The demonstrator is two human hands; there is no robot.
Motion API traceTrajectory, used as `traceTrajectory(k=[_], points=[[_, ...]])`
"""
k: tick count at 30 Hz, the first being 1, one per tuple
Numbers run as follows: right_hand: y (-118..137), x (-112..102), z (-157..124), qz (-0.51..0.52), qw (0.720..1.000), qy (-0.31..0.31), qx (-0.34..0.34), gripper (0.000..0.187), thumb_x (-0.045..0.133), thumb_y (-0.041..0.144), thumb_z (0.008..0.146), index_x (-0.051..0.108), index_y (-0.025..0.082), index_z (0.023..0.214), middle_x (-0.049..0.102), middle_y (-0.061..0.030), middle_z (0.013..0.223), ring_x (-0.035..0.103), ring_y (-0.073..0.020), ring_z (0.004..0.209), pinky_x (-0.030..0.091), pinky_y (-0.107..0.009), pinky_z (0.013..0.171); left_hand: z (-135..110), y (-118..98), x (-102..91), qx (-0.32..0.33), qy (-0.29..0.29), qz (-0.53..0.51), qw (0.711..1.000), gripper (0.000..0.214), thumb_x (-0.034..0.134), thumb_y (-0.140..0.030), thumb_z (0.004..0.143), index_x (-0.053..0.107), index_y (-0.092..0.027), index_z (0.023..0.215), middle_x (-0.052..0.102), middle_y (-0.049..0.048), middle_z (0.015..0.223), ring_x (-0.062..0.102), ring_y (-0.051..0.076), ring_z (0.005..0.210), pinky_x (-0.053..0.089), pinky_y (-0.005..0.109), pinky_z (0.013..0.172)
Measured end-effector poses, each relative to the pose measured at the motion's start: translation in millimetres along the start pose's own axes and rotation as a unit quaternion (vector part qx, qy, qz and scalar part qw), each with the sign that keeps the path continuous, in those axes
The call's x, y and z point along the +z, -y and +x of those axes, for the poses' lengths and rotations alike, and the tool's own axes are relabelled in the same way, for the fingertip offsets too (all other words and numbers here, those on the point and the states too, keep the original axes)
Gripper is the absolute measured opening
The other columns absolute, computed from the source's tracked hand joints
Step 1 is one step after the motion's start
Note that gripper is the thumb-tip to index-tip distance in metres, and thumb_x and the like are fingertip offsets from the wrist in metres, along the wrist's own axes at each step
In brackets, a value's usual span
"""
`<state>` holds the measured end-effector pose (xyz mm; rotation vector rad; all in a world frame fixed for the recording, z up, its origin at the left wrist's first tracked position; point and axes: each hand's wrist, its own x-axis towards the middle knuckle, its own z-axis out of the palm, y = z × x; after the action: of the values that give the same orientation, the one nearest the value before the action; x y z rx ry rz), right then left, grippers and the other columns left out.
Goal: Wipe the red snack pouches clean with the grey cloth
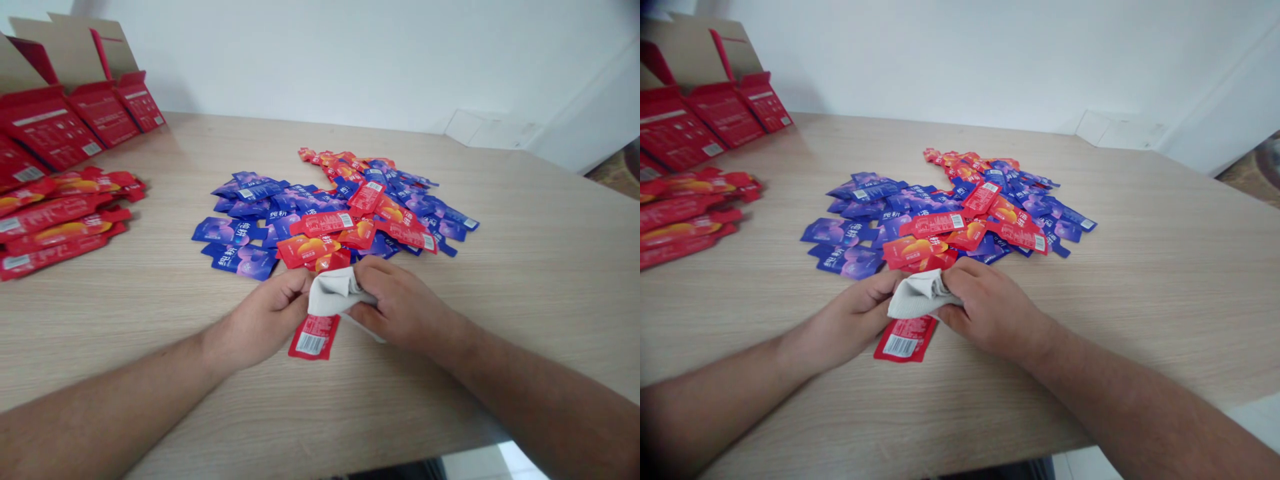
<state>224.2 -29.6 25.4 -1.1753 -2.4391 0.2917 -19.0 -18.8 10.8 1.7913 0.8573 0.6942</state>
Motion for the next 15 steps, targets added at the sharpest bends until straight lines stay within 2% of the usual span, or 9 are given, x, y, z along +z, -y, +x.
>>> traceTrajectory(k=[6,11,15], points=[[-3.1,0.7,1.5,-0.028,0.997,-0.059,0.036,0.021,0.062,0.038,0.098,0.054,0.02,0.093,0.061,-0.0062,0.093,0.058,-0.0223,0.086,0.046,-0.034,0.075,-1.7,2.5,0.8,-0.003,-0.026,-0.008,1.0,0.023,0.048,-0.028,0.1,0.05,-0.018,0.079,0.054,-0.0014,0.078,0.047,0.012,0.069,0.043,0.025,0.066],[-0.2,0.0,0.1,-0.005,1.0,-0.007,0.009,0.017,0.063,0.034,0.096,0.054,0.019,0.093,0.06,-0.0056,0.095,0.058,-0.0207,0.083,0.045,-0.033,0.073,-1.1,1.3,0.4,0.014,0.008,0.008,1.0,0.019,0.051,-0.025,0.099,0.054,-0.018,0.082,0.057,-0.0002,0.083,0.052,0.014,0.077,0.045,0.026,0.071],[-3.5,-0.2,1.5,-0.032,0.997,-0.062,0.038,0.018,0.062,0.035,0.097,0.054,0.02,0.092,0.061,-0.0062,0.094,0.058,-0.0222,0.086,0.044,-0.033,0.075,-1.4,2.5,0.1,0.014,-0.005,-0.011,1.0,0.023,0.048,-0.025,0.1,0.05,-0.018,0.078,0.053,-0.0018,0.078,0.048,0.012,0.07,0.043,0.025,0.065]])
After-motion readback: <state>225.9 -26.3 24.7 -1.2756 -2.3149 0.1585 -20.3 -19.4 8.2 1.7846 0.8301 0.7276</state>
